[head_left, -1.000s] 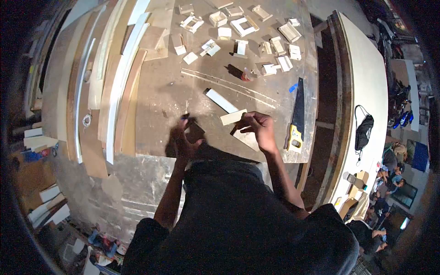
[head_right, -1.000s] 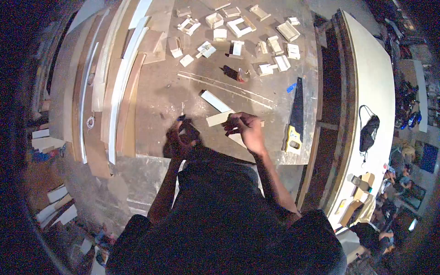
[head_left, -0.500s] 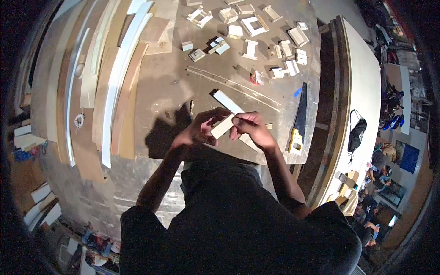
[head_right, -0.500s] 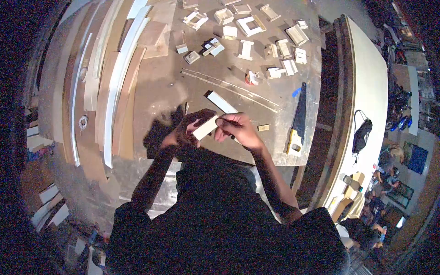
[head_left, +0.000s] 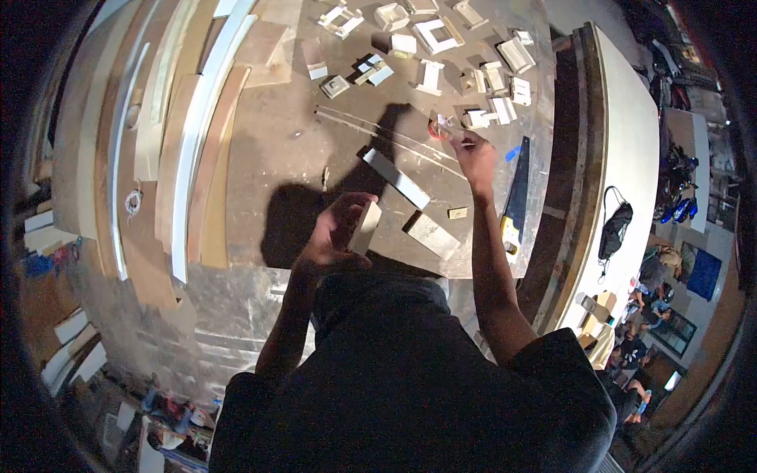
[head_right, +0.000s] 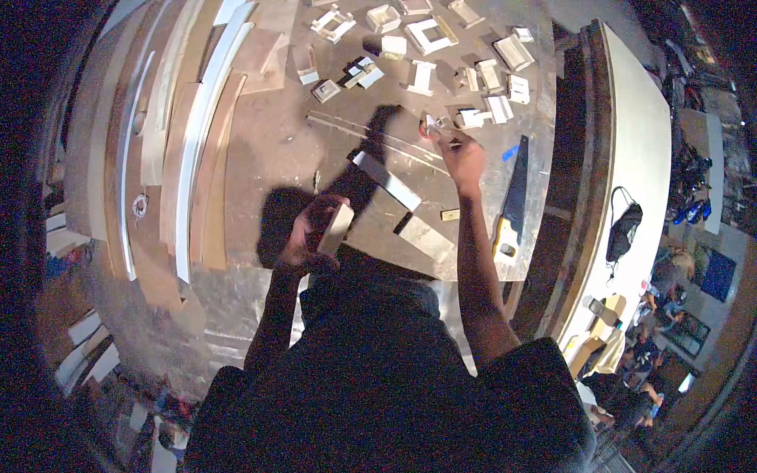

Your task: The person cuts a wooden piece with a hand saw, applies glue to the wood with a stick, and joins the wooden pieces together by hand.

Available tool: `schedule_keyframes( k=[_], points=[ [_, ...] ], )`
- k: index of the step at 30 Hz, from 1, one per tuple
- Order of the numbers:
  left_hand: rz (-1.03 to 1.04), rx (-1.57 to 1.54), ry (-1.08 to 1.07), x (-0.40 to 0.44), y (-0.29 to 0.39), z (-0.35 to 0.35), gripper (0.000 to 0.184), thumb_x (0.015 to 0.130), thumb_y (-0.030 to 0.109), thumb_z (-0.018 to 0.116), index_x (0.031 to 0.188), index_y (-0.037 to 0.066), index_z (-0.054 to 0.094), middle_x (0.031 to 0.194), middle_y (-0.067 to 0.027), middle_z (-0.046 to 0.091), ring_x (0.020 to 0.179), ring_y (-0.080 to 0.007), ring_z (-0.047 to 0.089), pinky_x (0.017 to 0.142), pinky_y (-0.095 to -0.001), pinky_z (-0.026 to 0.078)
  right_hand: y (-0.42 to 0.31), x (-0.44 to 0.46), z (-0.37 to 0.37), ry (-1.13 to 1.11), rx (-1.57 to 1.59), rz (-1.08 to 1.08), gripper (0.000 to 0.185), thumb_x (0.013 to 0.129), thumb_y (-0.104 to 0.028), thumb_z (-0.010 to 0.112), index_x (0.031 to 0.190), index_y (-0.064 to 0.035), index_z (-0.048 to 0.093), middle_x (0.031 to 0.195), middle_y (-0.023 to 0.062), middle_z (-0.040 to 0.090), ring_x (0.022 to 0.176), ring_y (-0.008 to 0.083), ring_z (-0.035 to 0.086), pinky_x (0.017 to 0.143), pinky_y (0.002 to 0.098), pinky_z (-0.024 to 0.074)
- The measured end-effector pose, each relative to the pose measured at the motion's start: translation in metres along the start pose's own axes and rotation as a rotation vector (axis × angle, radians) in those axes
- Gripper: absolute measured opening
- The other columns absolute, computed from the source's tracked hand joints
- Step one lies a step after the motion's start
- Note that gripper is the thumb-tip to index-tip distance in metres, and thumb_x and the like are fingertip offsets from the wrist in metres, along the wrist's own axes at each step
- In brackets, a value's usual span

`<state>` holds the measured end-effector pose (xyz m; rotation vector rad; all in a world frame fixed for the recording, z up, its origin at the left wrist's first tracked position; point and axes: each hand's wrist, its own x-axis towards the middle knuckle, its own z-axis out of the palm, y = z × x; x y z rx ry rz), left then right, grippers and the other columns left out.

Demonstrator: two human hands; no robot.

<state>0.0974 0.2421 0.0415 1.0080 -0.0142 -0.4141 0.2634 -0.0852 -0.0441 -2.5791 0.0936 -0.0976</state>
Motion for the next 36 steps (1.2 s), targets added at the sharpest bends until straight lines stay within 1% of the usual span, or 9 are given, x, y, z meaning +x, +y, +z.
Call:
schedule_keyframes(
  k=[6, 9, 11, 14, 21, 28, 33, 35, 36],
  points=[
    [0.020, 0.032, 0.034, -0.001, -0.017, -0.008, 0.113, 0.041, 0.012, 0.101, 0.140, 0.008, 0.047, 0.131, -0.0024, 0.059, 0.118, -0.0154, 0.056, 0.099, -0.0343, 0.049, 0.023, 0.010, 0.025, 0.029, 0.200, -0.019, 0.022, 0.090, -0.020, 0.069, 0.094, 0.0003, 0.076, 0.072, 0.0124, 0.073, 0.067, 0.0196, 0.074, 0.060, 0.0317, 0.0568],
    [-0.133, -0.343, -0.013, -0.002, -0.026, -0.016, 0.110, 0.044, 0.014, 0.101, 0.140, 0.006, 0.047, 0.133, -0.0038, 0.059, 0.119, -0.0168, 0.056, 0.104, -0.0347, 0.045, 0.038, 0.011, 0.036, 0.048, 0.287, -0.023, 0.021, 0.093, -0.017, 0.066, 0.092, 0.0014, 0.075, 0.072, 0.0111, 0.074, 0.067, 0.0162, 0.073, 0.058, 0.0296, 0.0573],
    [0.025, -0.127, -0.001, -0.003, -0.003, 0.003, 0.107, 0.047, 0.013, 0.100, 0.140, 0.006, 0.046, 0.134, -0.0061, 0.058, 0.121, -0.0182, 0.056, 0.104, -0.0346, 0.045, 0.041, 0.010, 0.036, 0.063, 0.299, -0.021, 0.021, 0.094, -0.016, 0.065, 0.091, 0.0019, 0.075, 0.072, 0.0105, 0.074, 0.068, 0.0147, 0.073, 0.057, 0.0288, 0.0575],
    [0.073, -0.141, -0.033, -0.002, -0.005, 0.004, 0.110, 0.049, 0.013, 0.100, 0.143, 0.006, 0.044, 0.135, -0.0076, 0.058, 0.122, -0.0177, 0.055, 0.100, -0.0334, 0.048, 0.034, 0.004, 0.034, 0.083, 0.334, 0.049, 0.024, 0.096, -0.016, 0.063, 0.086, 0.0046, 0.072, 0.075, 0.0117, 0.074, 0.068, 0.0161, 0.073, 0.058, 0.0298, 0.0586],
    [0.050, -0.018, -0.035, 0.002, 0.006, 0.010, 0.116, 0.049, 0.016, 0.100, 0.148, 0.005, 0.040, 0.131, -0.0079, 0.061, 0.116, -0.0168, 0.060, 0.097, -0.0303, 0.050, 0.029, -0.006, 0.018, 0.123, 0.646, 0.194, 0.027, 0.096, -0.014, 0.066, 0.076, 0.0039, 0.065, 0.078, 0.0143, 0.072, 0.068, 0.0199, 0.073, 0.058, 0.0321, 0.0601],
    [0.059, 0.014, -0.030, 0.002, 0.017, 0.024, 0.113, 0.053, 0.018, 0.099, 0.147, 0.002, 0.040, 0.133, -0.0098, 0.059, 0.120, -0.0201, 0.059, 0.106, -0.0349, 0.046, 0.030, -0.031, -0.017, 0.190, 0.743, 0.220, 0.024, 0.096, -0.012, 0.066, 0.078, 0.0033, 0.068, 0.076, 0.0131, 0.073, 0.070, 0.0180, 0.073, 0.063, 0.0305, 0.0601],
    [0.044, -0.010, -0.038, 0.001, 0.012, 0.022, 0.111, 0.055, 0.015, 0.099, 0.147, 0.001, 0.039, 0.136, -0.0103, 0.056, 0.124, -0.0207, 0.056, 0.109, -0.0358, 0.044, 0.016, -0.037, -0.016, 0.183, 0.458, 0.099, 0.019, 0.096, -0.012, 0.064, 0.093, 0.0038, 0.074, 0.077, 0.0100, 0.074, 0.069, 0.0157, 0.073, 0.064, 0.0291, 0.0581],
    [0.022, 0.013, -0.014, -0.004, 0.013, 0.023, 0.111, 0.056, 0.014, 0.098, 0.148, 0.001, 0.038, 0.136, -0.0099, 0.057, 0.124, -0.0205, 0.056, 0.108, -0.0351, 0.045, 0.015, -0.035, -0.010, 0.146, 0.210, -0.028, 0.018, 0.094, -0.015, 0.064, 0.093, -0.0002, 0.075, 0.076, 0.0108, 0.074, 0.068, 0.0151, 0.073, 0.064, 0.0303, 0.0568],
    [0.019, 0.015, -0.015, -0.005, 0.013, 0.023, 0.111, 0.056, 0.014, 0.098, 0.148, 0.001, 0.038, 0.136, -0.0099, 0.057, 0.124, -0.0205, 0.056, 0.108, -0.0351, 0.045, 0.015, -0.034, -0.004, 0.165, 0.175, -0.039, 0.018, 0.092, -0.016, 0.064, 0.095, -0.0029, 0.076, 0.073, 0.0154, 0.071, 0.062, 0.0191, 0.071, 0.060, 0.0334, 0.0543]
  ],
)
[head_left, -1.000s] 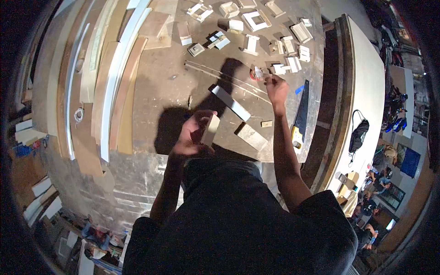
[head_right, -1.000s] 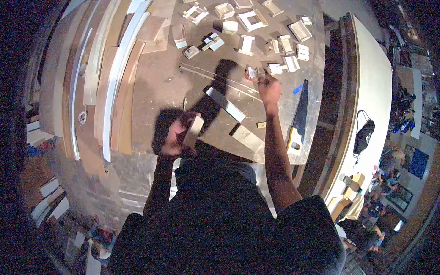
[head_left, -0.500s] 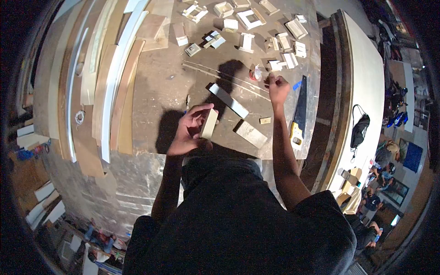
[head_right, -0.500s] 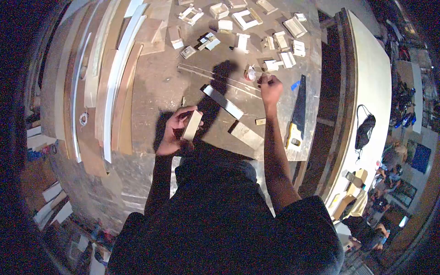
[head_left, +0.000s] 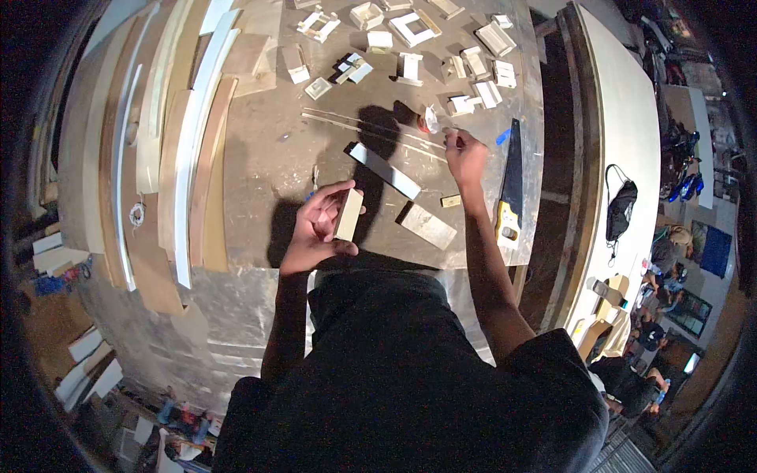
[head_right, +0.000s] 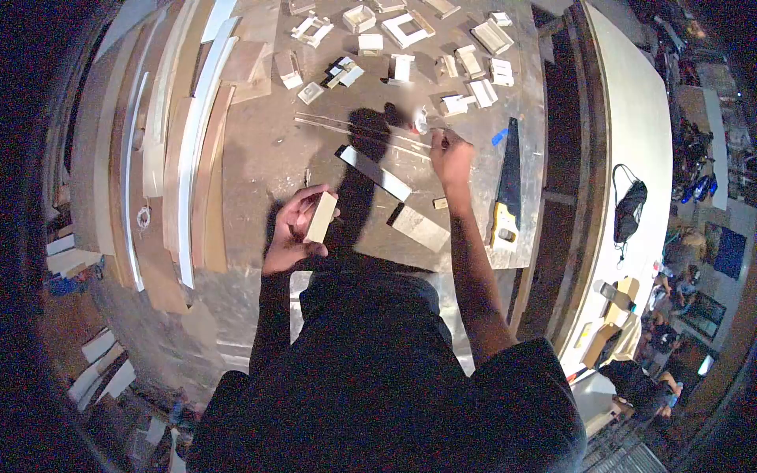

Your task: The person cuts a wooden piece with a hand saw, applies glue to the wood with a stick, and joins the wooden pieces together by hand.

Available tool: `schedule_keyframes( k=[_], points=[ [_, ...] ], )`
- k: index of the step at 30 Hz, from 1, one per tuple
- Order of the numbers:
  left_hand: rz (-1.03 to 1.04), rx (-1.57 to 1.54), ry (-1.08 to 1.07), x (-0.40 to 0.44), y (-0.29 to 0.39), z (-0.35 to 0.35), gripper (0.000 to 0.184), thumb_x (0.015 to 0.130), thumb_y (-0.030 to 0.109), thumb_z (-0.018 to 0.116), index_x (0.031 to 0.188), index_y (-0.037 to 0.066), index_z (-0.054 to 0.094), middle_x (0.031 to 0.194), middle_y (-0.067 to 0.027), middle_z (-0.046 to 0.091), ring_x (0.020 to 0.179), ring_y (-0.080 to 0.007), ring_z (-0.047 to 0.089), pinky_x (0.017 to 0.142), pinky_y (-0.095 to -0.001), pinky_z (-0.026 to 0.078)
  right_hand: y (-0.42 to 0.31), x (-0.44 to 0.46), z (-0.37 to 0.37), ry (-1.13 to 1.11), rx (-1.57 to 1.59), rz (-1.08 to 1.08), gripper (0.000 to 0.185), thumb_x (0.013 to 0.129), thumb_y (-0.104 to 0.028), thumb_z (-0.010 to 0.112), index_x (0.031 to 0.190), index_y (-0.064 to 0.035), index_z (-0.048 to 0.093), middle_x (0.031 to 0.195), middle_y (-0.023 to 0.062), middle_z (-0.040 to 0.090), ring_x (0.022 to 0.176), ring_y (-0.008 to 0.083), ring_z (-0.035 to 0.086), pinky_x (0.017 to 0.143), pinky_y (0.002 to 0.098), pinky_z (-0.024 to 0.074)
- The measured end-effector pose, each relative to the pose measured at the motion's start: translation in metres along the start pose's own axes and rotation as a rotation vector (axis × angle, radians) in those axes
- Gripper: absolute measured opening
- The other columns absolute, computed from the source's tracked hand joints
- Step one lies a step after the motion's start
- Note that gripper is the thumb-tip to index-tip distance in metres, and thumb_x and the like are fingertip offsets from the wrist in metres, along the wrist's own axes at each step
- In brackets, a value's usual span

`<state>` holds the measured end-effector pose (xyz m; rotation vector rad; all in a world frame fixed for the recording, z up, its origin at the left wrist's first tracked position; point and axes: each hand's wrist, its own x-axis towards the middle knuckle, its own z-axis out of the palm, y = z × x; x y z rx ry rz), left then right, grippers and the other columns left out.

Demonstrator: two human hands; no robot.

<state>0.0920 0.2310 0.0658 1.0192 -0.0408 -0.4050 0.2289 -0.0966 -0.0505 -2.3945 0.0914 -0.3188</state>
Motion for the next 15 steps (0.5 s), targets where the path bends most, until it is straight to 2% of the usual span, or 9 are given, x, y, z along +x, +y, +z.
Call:
schedule_keyframes(
  k=[2, 3, 6, 7, 8, 9, 10, 12, 15],
  points=[
    [-0.038, 0.072, 0.039, -0.002, 0.001, 0.000, 0.114, 0.054, 0.024, 0.099, 0.147, -0.001, 0.038, 0.136, -0.0121, 0.057, 0.119, -0.0224, 0.060, 0.106, -0.0360, 0.046, 0.002, 0.003, 0.011, -0.006, -0.098, -0.084, 0.017, 0.092, -0.015, 0.064, 0.096, -0.0025, 0.076, 0.071, 0.0171, 0.069, 0.059, 0.0215, 0.069, 0.058, 0.0344, 0.0529],
    [-0.038, 0.074, 0.039, -0.003, 0.002, 0.001, 0.114, 0.054, 0.024, 0.099, 0.147, -0.001, 0.038, 0.136, -0.0121, 0.057, 0.119, -0.0224, 0.060, 0.106, -0.0360, 0.046, 0.004, 0.005, 0.017, -0.012, -0.199, -0.172, 0.017, 0.092, -0.013, 0.063, 0.097, -0.0022, 0.076, 0.069, 0.0188, 0.068, 0.056, 0.0238, 0.067, 0.056, 0.0355, 0.0516],
    [-0.039, 0.059, 0.058, -0.002, 0.003, -0.002, 0.112, 0.056, 0.025, 0.098, 0.147, -0.002, 0.038, 0.137, -0.0129, 0.057, 0.120, -0.0227, 0.059, 0.107, -0.0370, 0.045, 0.015, 0.009, 0.034, -0.024, -0.261, -0.217, 0.018, 0.092, -0.013, 0.062, 0.097, -0.0013, 0.075, 0.068, 0.0215, 0.064, 0.053, 0.0277, 0.065, 0.055, 0.0370, 0.0500],
    [-0.018, 0.044, 0.030, -0.001, 0.003, -0.006, 0.110, 0.057, 0.018, 0.098, 0.147, -0.001, 0.038, 0.136, -0.0115, 0.057, 0.121, -0.0217, 0.059, 0.105, -0.0351, 0.046, 0.015, 0.009, 0.035, -0.023, -0.261, -0.220, 0.018, 0.092, -0.013, 0.062, 0.097, -0.0013, 0.075, 0.068, 0.0215, 0.064, 0.053, 0.0277, 0.065, 0.055, 0.0370, 0.0500],
    [0.005, 0.029, 0.002, 0.001, 0.003, -0.009, 0.108, 0.059, 0.011, 0.097, 0.148, 0.000, 0.037, 0.136, -0.0102, 0.057, 0.122, -0.0206, 0.058, 0.103, -0.0332, 0.046, 0.014, 0.009, 0.036, -0.033, -0.151, -0.109, 0.017, 0.091, -0.015, 0.063, 0.092, -0.0013, 0.073, 0.070, 0.0221, 0.065, 0.058, 0.0337, 0.065, 0.057, 0.0409, 0.0508],
    [0.009, 0.027, 0.006, 0.002, 0.004, -0.011, 0.108, 0.059, 0.011, 0.097, 0.148, 0.000, 0.037, 0.136, -0.0102, 0.057, 0.122, -0.0206, 0.058, 0.103, -0.0332, 0.046, 0.016, 0.008, 0.038, -0.046, -0.040, 0.002, 0.018, 0.090, -0.017, 0.064, 0.087, -0.0012, 0.072, 0.073, 0.0227, 0.066, 0.062, 0.0397, 0.066, 0.059, 0.0447, 0.0516],
    [0.018, 0.015, 0.006, 0.003, 0.005, -0.012, 0.107, 0.060, 0.011, 0.097, 0.148, -0.001, 0.037, 0.136, -0.0105, 0.056, 0.122, -0.0206, 0.058, 0.103, -0.0334, 0.046, 0.020, 0.007, 0.039, -0.051, -0.040, -0.003, 0.018, 0.090, -0.017, 0.064, 0.087, -0.0012, 0.072, 0.073, 0.0227, 0.066, 0.062, 0.0397, 0.066, 0.059, 0.0447, 0.0516],
    [0.033, 0.004, 0.009, 0.004, 0.008, -0.015, 0.106, 0.061, 0.011, 0.096, 0.148, -0.001, 0.037, 0.137, -0.0107, 0.056, 0.122, -0.0206, 0.058, 0.104, -0.0336, 0.046, 0.023, 0.009, 0.040, -0.016, 0.056, 0.011, 0.020, 0.093, -0.013, 0.061, 0.096, 0.0024, 0.074, 0.072, 0.0179, 0.071, 0.061, 0.0209, 0.070, 0.057, 0.0333, 0.0531],
    [0.014, 0.044, 0.008, 0.006, 0.011, -0.021, 0.107, 0.061, 0.014, 0.097, 0.148, -0.001, 0.037, 0.138, -0.0112, 0.055, 0.123, -0.0210, 0.057, 0.104, -0.0343, 0.046, 0.027, 0.009, 0.040, -0.055, 0.138, 0.128, 0.024, 0.095, -0.015, 0.060, 0.095, 0.0054, 0.073, 0.075, 0.0153, 0.074, 0.067, 0.0186, 0.072, 0.060, 0.0315, 0.0549]
  ],
)
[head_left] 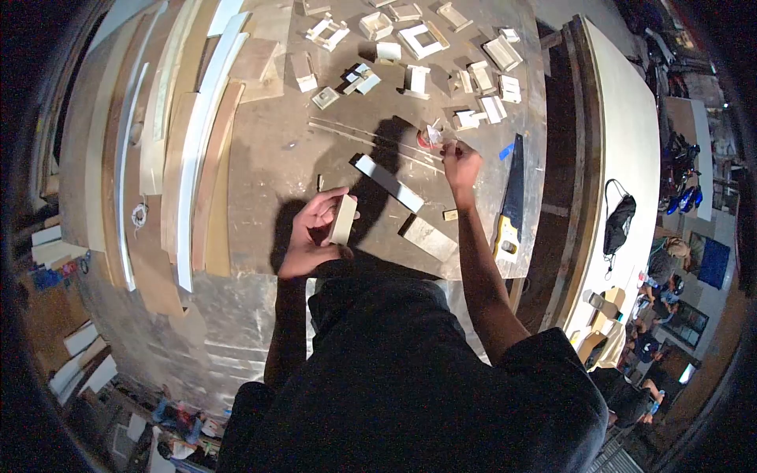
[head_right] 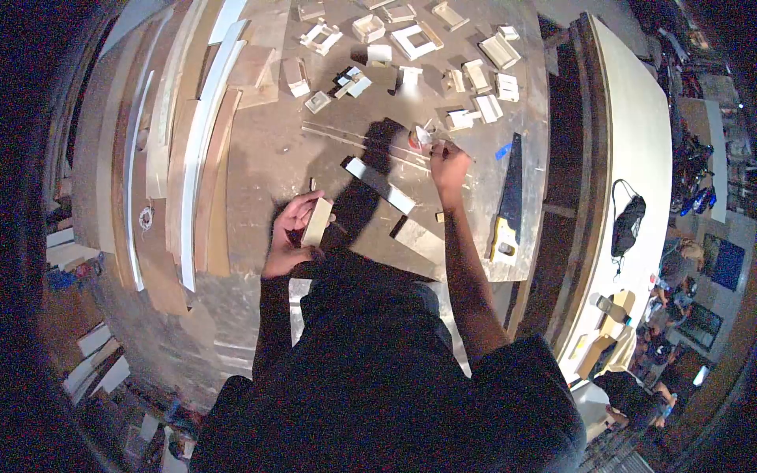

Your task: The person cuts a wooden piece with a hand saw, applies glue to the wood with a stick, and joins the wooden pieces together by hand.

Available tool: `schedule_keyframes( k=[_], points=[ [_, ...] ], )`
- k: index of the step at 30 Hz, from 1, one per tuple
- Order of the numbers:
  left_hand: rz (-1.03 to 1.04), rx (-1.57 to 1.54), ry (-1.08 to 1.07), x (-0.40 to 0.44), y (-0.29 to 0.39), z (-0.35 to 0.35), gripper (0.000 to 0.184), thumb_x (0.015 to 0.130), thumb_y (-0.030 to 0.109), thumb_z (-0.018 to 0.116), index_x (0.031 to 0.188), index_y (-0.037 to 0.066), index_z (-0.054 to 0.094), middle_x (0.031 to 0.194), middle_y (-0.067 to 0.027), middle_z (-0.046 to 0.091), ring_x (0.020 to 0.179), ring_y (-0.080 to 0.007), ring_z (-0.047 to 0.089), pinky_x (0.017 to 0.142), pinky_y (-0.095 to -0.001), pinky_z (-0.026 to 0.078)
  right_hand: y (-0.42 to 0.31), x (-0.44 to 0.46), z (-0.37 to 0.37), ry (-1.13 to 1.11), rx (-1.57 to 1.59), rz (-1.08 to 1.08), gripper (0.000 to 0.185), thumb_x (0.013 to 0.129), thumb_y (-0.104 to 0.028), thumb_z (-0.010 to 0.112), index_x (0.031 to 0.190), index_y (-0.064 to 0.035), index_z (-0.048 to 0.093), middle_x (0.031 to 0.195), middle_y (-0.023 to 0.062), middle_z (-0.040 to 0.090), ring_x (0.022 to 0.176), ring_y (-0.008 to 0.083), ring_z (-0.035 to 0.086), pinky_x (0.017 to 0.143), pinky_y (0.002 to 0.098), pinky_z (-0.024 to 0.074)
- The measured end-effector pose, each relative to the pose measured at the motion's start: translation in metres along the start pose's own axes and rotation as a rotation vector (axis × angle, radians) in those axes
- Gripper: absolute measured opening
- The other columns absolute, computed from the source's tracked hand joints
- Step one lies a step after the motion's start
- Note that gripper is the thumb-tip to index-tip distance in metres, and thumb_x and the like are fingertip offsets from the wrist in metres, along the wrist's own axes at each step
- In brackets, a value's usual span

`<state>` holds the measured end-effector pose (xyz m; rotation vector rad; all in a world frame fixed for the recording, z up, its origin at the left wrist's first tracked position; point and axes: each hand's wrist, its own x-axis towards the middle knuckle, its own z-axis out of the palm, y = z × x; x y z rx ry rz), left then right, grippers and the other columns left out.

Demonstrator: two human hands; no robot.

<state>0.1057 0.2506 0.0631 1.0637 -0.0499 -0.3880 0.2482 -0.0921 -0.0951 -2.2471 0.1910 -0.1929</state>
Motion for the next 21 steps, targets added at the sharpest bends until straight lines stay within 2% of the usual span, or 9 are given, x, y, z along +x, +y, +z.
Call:
schedule_keyframes(
  k=[4, 13, 15, 21],
  points=[
    [-0.020, -0.032, -0.002, 0.004, -0.003, -0.001, 0.110, 0.059, 0.015, 0.097, 0.148, -0.001, 0.036, 0.141, -0.0116, 0.053, 0.124, -0.0220, 0.056, 0.106, -0.0357, 0.045, 0.017, 0.003, 0.005, 0.018, 0.035, 0.022, 0.028, 0.096, -0.018, 0.060, 0.092, 0.0068, 0.071, 0.076, 0.0145, 0.074, 0.069, 0.0183, 0.072, 0.061, 0.0320, 0.0554],
    [-0.014, 0.004, -0.038, 0.006, -0.006, 0.000, 0.108, 0.061, 0.012, 0.096, 0.149, 0.000, 0.035, 0.143, -0.0115, 0.051, 0.126, -0.0218, 0.055, 0.108, -0.0367, 0.044, -0.007, 0.002, -0.003, 0.050, -0.266, -0.077, 0.021, 0.093, -0.014, 0.060, 0.084, 0.0044, 0.068, 0.072, 0.0181, 0.071, 0.065, 0.0235, 0.073, 0.061, 0.0363, 0.0555],
    [-0.006, 0.011, -0.049, 0.006, -0.007, -0.001, 0.108, 0.061, 0.011, 0.096, 0.149, 0.000, 0.035, 0.143, -0.0114, 0.051, 0.126, -0.0215, 0.055, 0.107, -0.0364, 0.045, -0.007, 0.003, 0.000, 0.120, -0.146, -0.110, 0.017, 0.086, -0.014, 0.065, 0.081, 0.0021, 0.062, 0.063, 0.0239, 0.062, 0.056, 0.0405, 0.065, 0.053, 0.0473, 0.0503],
    [-0.029, -0.024, -0.035, 0.002, -0.006, 0.000, 0.107, 0.062, 0.007, 0.095, 0.150, 0.000, 0.034, 0.143, -0.0110, 0.052, 0.125, -0.0211, 0.056, 0.106, -0.0354, 0.045, -0.015, 0.002, -0.007, 0.076, -0.193, -0.112, 0.014, 0.087, -0.009, 0.063, 0.085, 0.0039, 0.058, 0.065, 0.0253, 0.063, 0.059, 0.0422, 0.066, 0.055, 0.0488, 0.0507]
  ],
)
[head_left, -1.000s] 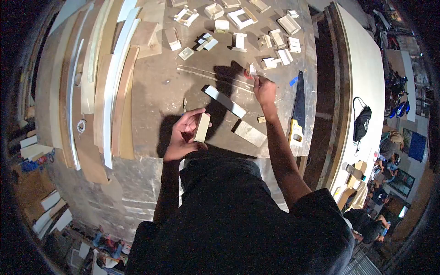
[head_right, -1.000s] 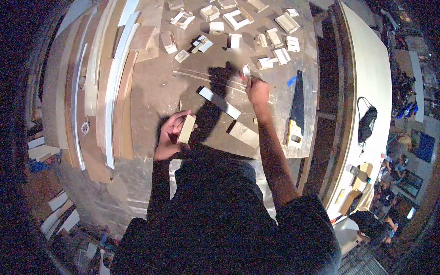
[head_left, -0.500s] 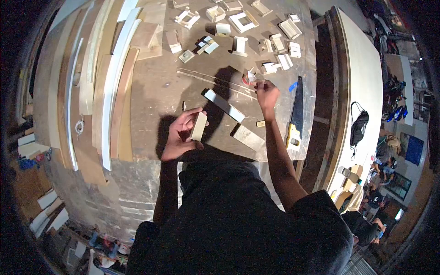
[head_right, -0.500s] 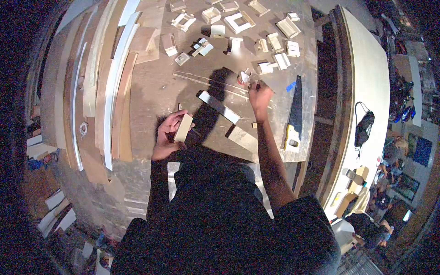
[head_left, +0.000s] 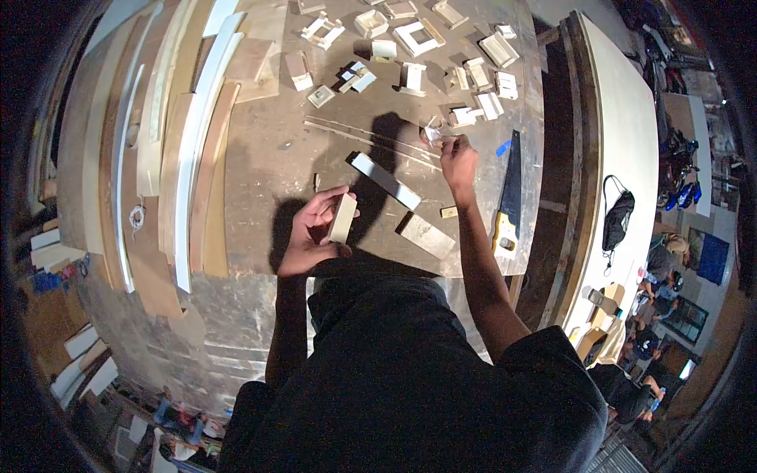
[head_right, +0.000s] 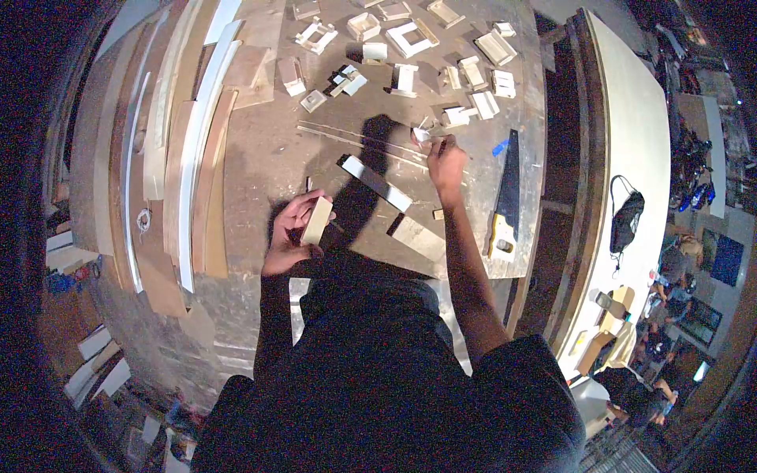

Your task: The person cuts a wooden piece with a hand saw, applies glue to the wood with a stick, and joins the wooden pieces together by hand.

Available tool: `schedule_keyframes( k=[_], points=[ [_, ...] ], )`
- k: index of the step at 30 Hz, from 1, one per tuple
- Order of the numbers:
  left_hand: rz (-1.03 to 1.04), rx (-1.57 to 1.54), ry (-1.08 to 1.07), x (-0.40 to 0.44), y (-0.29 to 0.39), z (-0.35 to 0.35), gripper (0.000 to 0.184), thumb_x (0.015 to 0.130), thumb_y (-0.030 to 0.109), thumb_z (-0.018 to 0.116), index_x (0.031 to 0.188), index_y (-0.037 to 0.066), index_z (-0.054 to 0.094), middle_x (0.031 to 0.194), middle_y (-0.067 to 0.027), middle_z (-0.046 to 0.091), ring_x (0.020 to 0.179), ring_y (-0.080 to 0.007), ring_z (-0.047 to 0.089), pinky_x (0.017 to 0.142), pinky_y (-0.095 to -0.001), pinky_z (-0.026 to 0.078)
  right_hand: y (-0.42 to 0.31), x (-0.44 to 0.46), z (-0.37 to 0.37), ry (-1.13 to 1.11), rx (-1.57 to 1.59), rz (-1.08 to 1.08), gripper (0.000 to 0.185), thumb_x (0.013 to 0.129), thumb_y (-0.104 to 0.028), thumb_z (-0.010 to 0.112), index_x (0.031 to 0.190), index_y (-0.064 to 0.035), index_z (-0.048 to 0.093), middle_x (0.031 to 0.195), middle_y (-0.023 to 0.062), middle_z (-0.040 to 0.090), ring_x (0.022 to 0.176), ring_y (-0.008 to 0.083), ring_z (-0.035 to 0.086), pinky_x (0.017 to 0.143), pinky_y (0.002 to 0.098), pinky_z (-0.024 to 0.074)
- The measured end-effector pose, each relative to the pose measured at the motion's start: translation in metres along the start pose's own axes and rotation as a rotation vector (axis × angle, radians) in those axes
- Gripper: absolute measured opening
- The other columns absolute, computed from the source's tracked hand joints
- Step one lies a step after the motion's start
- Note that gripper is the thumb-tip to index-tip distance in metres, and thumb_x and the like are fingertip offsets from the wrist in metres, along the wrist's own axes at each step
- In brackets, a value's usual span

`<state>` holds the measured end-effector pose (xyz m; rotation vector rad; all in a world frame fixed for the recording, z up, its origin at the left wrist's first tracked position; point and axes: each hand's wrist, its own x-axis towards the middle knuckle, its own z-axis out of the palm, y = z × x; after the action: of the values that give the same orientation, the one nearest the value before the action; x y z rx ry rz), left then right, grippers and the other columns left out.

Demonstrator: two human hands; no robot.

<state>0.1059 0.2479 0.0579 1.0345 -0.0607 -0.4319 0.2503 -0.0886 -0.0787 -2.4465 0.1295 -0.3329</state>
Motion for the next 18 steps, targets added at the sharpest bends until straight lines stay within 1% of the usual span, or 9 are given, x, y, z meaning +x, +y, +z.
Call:
schedule_keyframes(
  k=[1, 3, 4, 7, 9, 12, 16, 18],
  points=[
    [0.009, -0.006, 0.001, 0.000, -0.001, 0.000, 0.107, 0.061, 0.006, 0.095, 0.150, 0.000, 0.034, 0.143, -0.0110, 0.052, 0.125, -0.0211, 0.056, 0.106, -0.0352, 0.045, -0.001, 0.000, -0.001, 0.000, 0.000, 0.000, 0.014, 0.087, -0.009, 0.063, 0.085, 0.0039, 0.058, 0.065, 0.0253, 0.063, 0.059, 0.0422, 0.066, 0.055, 0.0488, 0.0507],
    [0.017, -0.013, 0.001, -0.001, -0.003, -0.001, 0.107, 0.061, 0.006, 0.094, 0.150, 0.000, 0.034, 0.143, -0.0109, 0.052, 0.125, -0.0211, 0.056, 0.106, -0.0350, 0.046, -0.004, 0.000, -0.004, -0.036, -0.049, 0.010, 0.020, 0.093, -0.016, 0.060, 0.085, 0.0026, 0.059, 0.068, 0.0246, 0.066, 0.064, 0.0374, 0.070, 0.056, 0.0445, 0.0531],
    [0.019, -0.012, -0.004, -0.001, -0.003, -0.001, 0.107, 0.062, 0.005, 0.094, 0.150, 0.000, 0.034, 0.143, -0.0107, 0.052, 0.125, -0.0211, 0.056, 0.105, -0.0349, 0.046, -0.006, 0.000, -0.005, -0.036, -0.049, 0.010, 0.020, 0.093, -0.016, 0.060, 0.085, 0.0026, 0.059, 0.068, 0.0246, 0.066, 0.064, 0.0374, 0.070, 0.056, 0.0445, 0.0531],
    [0.017, -0.016, -0.006, -0.002, -0.003, -0.001, 0.106, 0.062, 0.005, 0.094, 0.150, 0.000, 0.034, 0.143, -0.0102, 0.052, 0.125, -0.0210, 0.056, 0.105, -0.0346, 0.046, -0.008, 0.000, -0.006, -0.067, -0.071, 0.026, 0.019, 0.092, -0.016, 0.060, 0.088, 0.0025, 0.057, 0.070, 0.0249, 0.067, 0.066, 0.0394, 0.070, 0.057, 0.0459, 0.0539],
    [0.012, -0.019, -0.002, -0.002, -0.003, 0.000, 0.106, 0.062, 0.005, 0.094, 0.150, 0.000, 0.035, 0.143, -0.0098, 0.052, 0.125, -0.0208, 0.056, 0.105, -0.0345, 0.046, -0.009, 0.000, -0.006, -0.051, -0.054, -0.013, 0.018, 0.092, -0.015, 0.060, 0.089, 0.0023, 0.057, 0.072, 0.0255, 0.067, 0.068, 0.0411, 0.070, 0.059, 0.0472, 0.0548],
    [0.018, -0.031, 0.004, -0.002, -0.002, 0.002, 0.107, 0.062, 0.008, 0.095, 0.150, 0.000, 0.035, 0.142, -0.0094, 0.053, 0.125, -0.0205, 0.056, 0.106, -0.0345, 0.046, -0.011, 0.000, -0.005, -0.062, -0.075, -0.007, 0.018, 0.092, -0.016, 0.060, 0.090, 0.0018, 0.056, 0.074, 0.0257, 0.068, 0.070, 0.0427, 0.070, 0.061, 0.0485, 0.0555],
    [0.025, -0.024, 0.006, -0.003, -0.002, 0.001, 0.108, 0.061, 0.013, 0.096, 0.150, 0.000, 0.036, 0.142, -0.0093, 0.053, 0.125, -0.0202, 0.056, 0.107, -0.0350, 0.045, -0.016, 0.000, -0.007, -0.071, -0.096, -0.005, 0.018, 0.092, -0.016, 0.061, 0.090, 0.0012, 0.056, 0.074, 0.0252, 0.068, 0.069, 0.0434, 0.069, 0.060, 0.0496, 0.0548],
    [0.032, -0.025, 0.007, -0.004, -0.002, 0.000, 0.108, 0.062, 0.014, 0.096, 0.150, 0.000, 0.036, 0.142, -0.0093, 0.053, 0.125, -0.0202, 0.055, 0.107, -0.0354, 0.045, -0.015, -0.001, -0.007, -0.095, -0.214, 0.021, 0.018, 0.092, -0.016, 0.061, 0.090, 0.0007, 0.056, 0.073, 0.0234, 0.068, 0.067, 0.0439, 0.068, 0.058, 0.0511, 0.0532]
  ],
)
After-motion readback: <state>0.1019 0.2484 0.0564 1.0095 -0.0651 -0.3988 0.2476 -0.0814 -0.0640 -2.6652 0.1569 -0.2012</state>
